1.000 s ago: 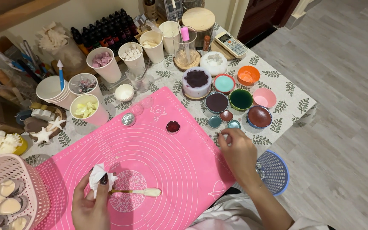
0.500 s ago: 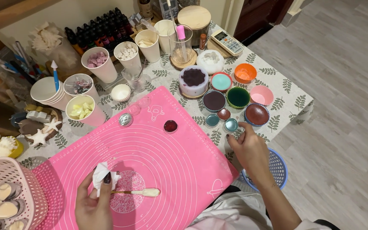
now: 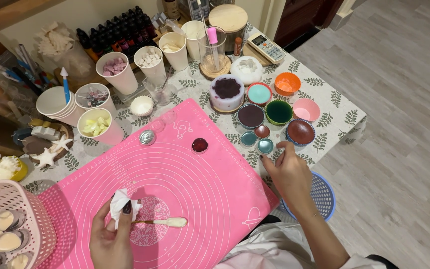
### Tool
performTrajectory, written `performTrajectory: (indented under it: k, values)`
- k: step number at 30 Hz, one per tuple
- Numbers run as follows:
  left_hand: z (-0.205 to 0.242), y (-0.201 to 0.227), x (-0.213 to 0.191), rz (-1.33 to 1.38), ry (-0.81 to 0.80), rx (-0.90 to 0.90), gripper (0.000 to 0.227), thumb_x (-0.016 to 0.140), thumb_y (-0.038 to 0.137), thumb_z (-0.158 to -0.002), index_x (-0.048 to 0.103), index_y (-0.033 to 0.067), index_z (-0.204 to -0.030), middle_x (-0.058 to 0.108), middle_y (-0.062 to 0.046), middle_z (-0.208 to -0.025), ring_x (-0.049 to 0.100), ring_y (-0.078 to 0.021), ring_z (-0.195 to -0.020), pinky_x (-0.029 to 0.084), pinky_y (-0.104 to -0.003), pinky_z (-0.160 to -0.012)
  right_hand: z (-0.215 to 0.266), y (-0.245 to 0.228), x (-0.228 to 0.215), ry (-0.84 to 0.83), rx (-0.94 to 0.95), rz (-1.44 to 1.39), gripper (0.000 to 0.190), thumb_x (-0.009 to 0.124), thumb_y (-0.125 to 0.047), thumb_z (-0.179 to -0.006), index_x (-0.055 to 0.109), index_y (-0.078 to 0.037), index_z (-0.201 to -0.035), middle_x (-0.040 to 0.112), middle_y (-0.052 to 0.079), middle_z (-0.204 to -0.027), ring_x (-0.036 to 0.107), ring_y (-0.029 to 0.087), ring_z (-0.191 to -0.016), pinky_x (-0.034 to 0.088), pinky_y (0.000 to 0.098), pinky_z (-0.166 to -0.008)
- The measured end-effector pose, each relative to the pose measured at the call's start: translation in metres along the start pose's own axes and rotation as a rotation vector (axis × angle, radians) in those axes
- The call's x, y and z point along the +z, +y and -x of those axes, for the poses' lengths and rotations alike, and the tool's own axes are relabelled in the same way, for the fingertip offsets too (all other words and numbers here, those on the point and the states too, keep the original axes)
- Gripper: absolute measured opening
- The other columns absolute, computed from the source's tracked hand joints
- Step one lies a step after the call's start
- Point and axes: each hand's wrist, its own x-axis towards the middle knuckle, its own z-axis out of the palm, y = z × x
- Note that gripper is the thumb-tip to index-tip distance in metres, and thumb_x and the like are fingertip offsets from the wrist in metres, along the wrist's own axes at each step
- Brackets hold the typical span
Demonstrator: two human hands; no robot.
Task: Cleaning and preparing shell-shaped wax components for candle decoration on a studio workspace.
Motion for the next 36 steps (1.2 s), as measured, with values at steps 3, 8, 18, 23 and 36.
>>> performTrajectory:
  k: [3, 8, 18, 23, 36]
  values:
    - [0.000, -0.006, -0.002, -0.002, 0.004, -0.002, 0.050, 0.063, 0.004, -0.096, 0.049, -0.0079, -0.143, 0.073, -0.028, -0.110, 0.072, -0.0247, -0.105, 0.056, -0.036, -0.094, -0.002, -0.002, 0.004, 0.062, -0.058, 0.024, 0.050, 0.081, -0.034, -0.078, 0.065, -0.003, -0.114, 0.064, 0.008, -0.059, 0.066, 0.028, -0.054, 0.050, 0.0424, -0.051]
    - [0.002, -0.004, -0.002, -0.005, 0.006, -0.003, 0.050, 0.063, 0.003, -0.096, 0.048, -0.0083, -0.143, 0.074, -0.027, -0.109, 0.072, -0.0244, -0.104, 0.056, -0.036, -0.094, -0.003, 0.005, 0.011, 0.092, -0.040, 0.013, 0.043, 0.078, -0.033, -0.083, 0.067, -0.005, -0.115, 0.066, 0.008, -0.062, 0.068, 0.028, -0.057, 0.052, 0.0425, -0.053]
    - [0.007, -0.001, -0.012, 0.028, -0.004, -0.029, 0.053, 0.064, 0.009, -0.095, 0.050, -0.0029, -0.144, 0.076, -0.022, -0.106, 0.071, -0.0213, -0.107, 0.054, -0.034, -0.096, 0.012, -0.016, -0.006, 0.136, -0.064, 0.032, 0.057, 0.076, -0.027, -0.084, 0.060, -0.003, -0.134, 0.067, 0.009, -0.061, 0.067, 0.032, -0.057, 0.050, 0.0475, -0.055]
    - [0.019, 0.015, -0.010, 0.006, 0.031, -0.059, 0.054, 0.065, 0.013, -0.094, 0.051, -0.0016, -0.144, 0.077, -0.019, -0.105, 0.071, -0.0180, -0.104, 0.052, -0.032, -0.091, 0.015, -0.053, 0.004, -0.066, -0.134, -0.103, 0.050, 0.079, -0.029, -0.082, 0.066, -0.008, -0.126, 0.067, 0.010, -0.068, 0.068, 0.028, -0.061, 0.053, 0.0433, -0.060]
    - [0.023, 0.026, -0.020, -0.041, 0.077, -0.163, 0.057, 0.067, 0.016, -0.092, 0.051, 0.0019, -0.145, 0.080, -0.020, -0.104, 0.072, -0.0171, -0.107, 0.051, -0.033, -0.095, -0.002, -0.115, 0.065, -0.251, -0.403, -0.159, 0.060, 0.082, -0.029, -0.076, 0.061, 0.000, -0.125, 0.065, 0.015, -0.100, 0.065, 0.028, -0.083, 0.053, 0.0428, -0.076]
